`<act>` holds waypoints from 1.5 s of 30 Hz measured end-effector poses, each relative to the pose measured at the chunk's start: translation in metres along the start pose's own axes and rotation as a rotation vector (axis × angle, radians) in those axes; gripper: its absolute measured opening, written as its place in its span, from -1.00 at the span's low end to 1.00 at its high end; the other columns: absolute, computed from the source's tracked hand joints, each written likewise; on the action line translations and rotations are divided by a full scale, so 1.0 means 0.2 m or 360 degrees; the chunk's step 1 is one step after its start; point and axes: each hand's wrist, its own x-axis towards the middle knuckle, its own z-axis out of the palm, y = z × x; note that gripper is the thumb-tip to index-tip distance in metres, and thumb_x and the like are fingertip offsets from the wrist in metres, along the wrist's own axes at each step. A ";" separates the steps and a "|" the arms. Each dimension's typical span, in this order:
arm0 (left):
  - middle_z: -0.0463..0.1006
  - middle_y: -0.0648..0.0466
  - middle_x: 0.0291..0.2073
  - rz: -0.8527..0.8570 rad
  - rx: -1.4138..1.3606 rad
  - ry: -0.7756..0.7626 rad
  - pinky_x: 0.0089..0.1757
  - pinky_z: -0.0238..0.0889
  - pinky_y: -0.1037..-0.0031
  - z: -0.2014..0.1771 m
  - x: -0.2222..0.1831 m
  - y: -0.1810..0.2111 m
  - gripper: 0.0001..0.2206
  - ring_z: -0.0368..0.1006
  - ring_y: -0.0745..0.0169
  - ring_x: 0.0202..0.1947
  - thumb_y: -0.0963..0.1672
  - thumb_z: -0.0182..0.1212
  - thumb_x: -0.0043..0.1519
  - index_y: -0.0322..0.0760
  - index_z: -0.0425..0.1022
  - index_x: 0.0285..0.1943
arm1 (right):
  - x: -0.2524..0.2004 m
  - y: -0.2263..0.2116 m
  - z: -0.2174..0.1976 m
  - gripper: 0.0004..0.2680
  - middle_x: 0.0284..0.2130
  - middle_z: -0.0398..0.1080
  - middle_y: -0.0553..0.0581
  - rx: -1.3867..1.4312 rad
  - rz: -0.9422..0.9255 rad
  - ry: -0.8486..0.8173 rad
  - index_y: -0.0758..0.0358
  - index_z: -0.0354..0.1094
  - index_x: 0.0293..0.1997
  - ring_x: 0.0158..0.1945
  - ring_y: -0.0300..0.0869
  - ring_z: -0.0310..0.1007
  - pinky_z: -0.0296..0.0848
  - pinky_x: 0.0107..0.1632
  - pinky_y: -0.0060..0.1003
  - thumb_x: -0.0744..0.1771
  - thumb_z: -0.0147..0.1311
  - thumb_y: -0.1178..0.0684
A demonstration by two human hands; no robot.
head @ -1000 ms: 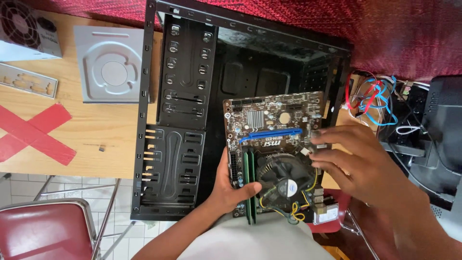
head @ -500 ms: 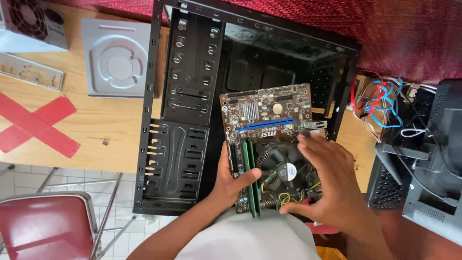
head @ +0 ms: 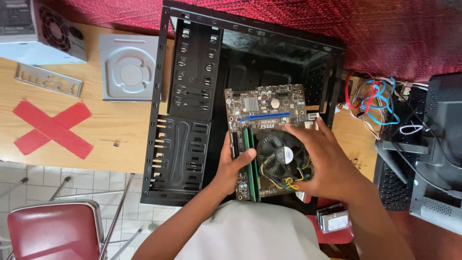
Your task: Installing a CPU cooler onto a motherboard by aligning it with the socket and securing the mounting pins.
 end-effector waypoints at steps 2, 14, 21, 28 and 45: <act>0.23 0.03 0.48 0.0062 -0.0029 -0.0036 0.32 0.14 0.06 0.01 -0.01 0.00 0.02 0.21 -0.01 0.45 0.06 0.43 -0.02 -0.04 -0.10 0.65 | 0.00 -0.02 -0.02 -0.14 0.32 0.27 0.16 -0.0010 -0.0027 0.0020 0.24 -0.03 0.48 0.24 -0.01 0.34 -0.27 0.55 0.19 0.03 0.43 0.00; 0.30 0.01 0.43 0.0348 0.0040 -0.0129 0.33 0.11 0.10 0.01 -0.05 0.04 -0.12 0.24 0.04 0.43 0.02 0.39 0.07 -0.11 0.04 0.60 | -0.01 -0.07 -0.07 -0.21 0.31 0.27 0.17 -0.0122 -0.0181 0.0066 0.24 -0.03 0.48 0.38 -0.01 0.23 -0.48 0.55 0.25 0.11 0.35 -0.14; 0.42 -0.01 0.30 0.0354 -0.0020 -0.0153 0.28 0.21 0.13 0.02 -0.07 0.05 -0.21 0.37 0.02 0.31 -0.01 0.41 0.08 -0.13 0.13 0.53 | -0.03 -0.08 -0.01 -0.17 0.29 0.29 0.20 -0.0036 -0.0153 0.0152 0.23 -0.04 0.48 0.33 0.00 0.27 -0.44 0.56 0.24 0.08 0.42 -0.11; 0.24 0.02 0.48 0.0213 0.0056 -0.0071 0.33 0.10 0.07 0.01 -0.04 0.01 -0.01 0.21 0.01 0.44 0.01 0.41 0.01 -0.11 -0.11 0.65 | -0.07 -0.06 0.01 -0.18 0.28 0.28 0.20 0.0040 -0.0140 0.0160 0.25 -0.06 0.49 0.32 0.00 0.26 -0.42 0.54 0.29 0.08 0.34 -0.04; 0.54 -0.10 0.11 0.0207 -0.0034 0.0133 0.09 0.38 0.02 -0.15 0.05 -0.16 -0.39 0.44 -0.01 0.14 -0.19 0.46 0.02 -0.20 0.44 0.34 | -0.40 0.16 0.19 -0.81 -0.08 0.42 0.16 0.0421 0.0268 0.1291 0.24 0.46 -0.09 0.12 0.03 0.45 0.31 0.29 -0.10 0.24 0.28 0.21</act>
